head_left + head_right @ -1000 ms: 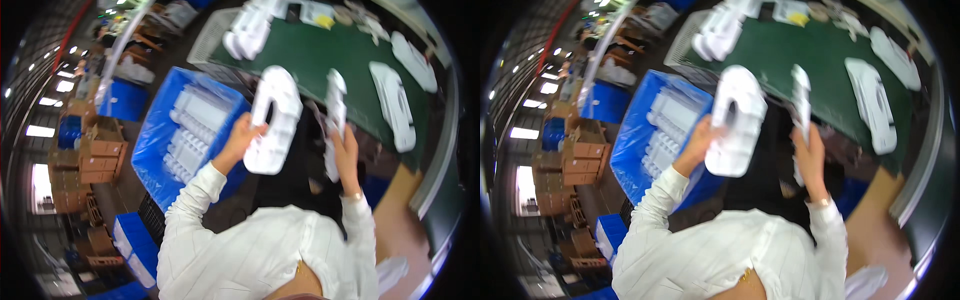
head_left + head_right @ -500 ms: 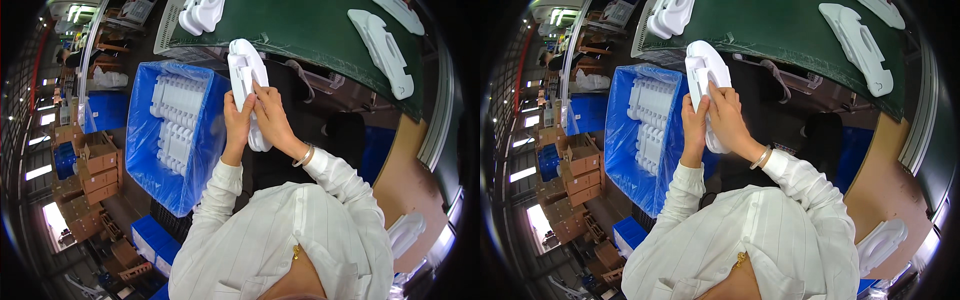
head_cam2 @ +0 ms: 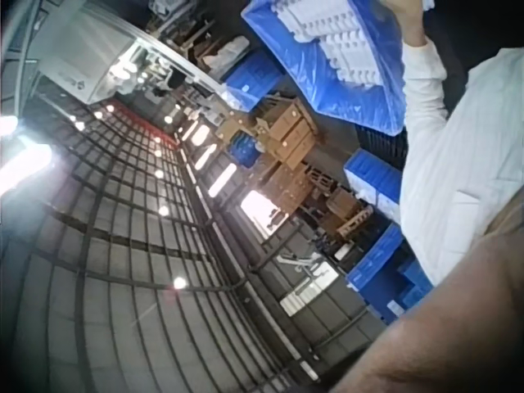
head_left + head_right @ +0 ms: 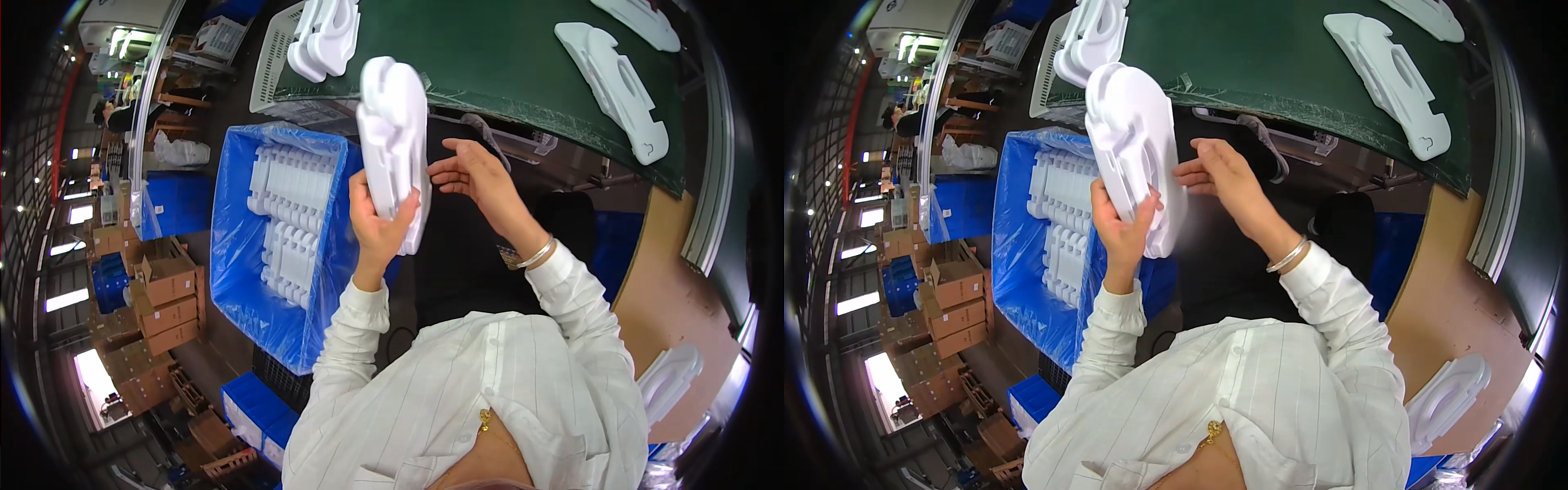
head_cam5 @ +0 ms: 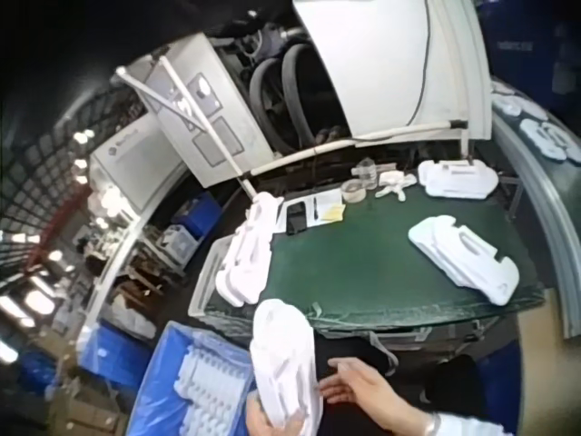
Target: Manually assembling white plastic housings by joining halves together and applying a treatment with a small brush.
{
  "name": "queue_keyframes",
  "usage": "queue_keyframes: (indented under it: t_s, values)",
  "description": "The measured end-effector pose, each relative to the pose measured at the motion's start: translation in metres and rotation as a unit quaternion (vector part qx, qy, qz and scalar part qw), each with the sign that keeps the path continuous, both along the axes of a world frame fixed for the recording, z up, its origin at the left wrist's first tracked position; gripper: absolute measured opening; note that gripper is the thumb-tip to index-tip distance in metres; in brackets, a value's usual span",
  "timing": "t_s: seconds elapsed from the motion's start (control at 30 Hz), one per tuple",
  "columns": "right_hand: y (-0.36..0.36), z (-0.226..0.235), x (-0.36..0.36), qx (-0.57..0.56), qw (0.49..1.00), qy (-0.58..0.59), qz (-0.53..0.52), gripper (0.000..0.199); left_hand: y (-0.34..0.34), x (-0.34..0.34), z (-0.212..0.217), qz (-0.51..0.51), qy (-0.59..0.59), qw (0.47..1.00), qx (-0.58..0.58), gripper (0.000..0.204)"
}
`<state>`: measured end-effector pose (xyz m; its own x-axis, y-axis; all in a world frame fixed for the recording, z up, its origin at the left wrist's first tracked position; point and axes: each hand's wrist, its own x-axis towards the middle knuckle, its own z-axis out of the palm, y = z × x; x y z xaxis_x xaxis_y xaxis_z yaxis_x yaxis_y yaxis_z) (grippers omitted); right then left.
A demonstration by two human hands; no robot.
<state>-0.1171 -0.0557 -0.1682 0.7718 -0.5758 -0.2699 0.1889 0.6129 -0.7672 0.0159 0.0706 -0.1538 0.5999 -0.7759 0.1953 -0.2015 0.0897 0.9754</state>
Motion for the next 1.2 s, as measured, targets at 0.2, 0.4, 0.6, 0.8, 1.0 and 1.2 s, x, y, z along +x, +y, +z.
queue_keyframes:
  t_s: [0.2,0.4,0.6,0.8,1.0,1.2]
  values:
    - [-0.046,0.000,-0.029,0.308,0.926,-0.160,0.147,0.062,-0.007,0.011,0.047,-0.281,-0.498,0.820,-0.007,0.050]
    - [-0.027,0.006,-0.062,0.110,0.972,-0.130,0.161,0.071,-0.004,0.020,0.034,-0.312,-0.657,0.686,-0.032,0.032]
    - [-0.006,0.007,-0.047,-0.253,0.962,-0.090,0.048,0.087,0.009,0.008,0.012,-0.177,-0.406,0.894,0.069,0.055]
    - [0.034,-0.005,-0.034,-0.387,0.920,-0.043,0.042,0.091,-0.015,-0.029,-0.002,-0.070,0.287,0.953,-0.065,0.057]
    - [0.050,-0.001,-0.036,-0.426,0.904,0.042,0.010,0.071,-0.020,-0.044,0.002,-0.020,0.285,0.958,-0.031,0.055]
    - [0.054,-0.003,-0.036,-0.422,0.900,0.039,-0.105,0.063,-0.015,-0.048,0.008,-0.049,0.310,0.948,-0.057,0.052]
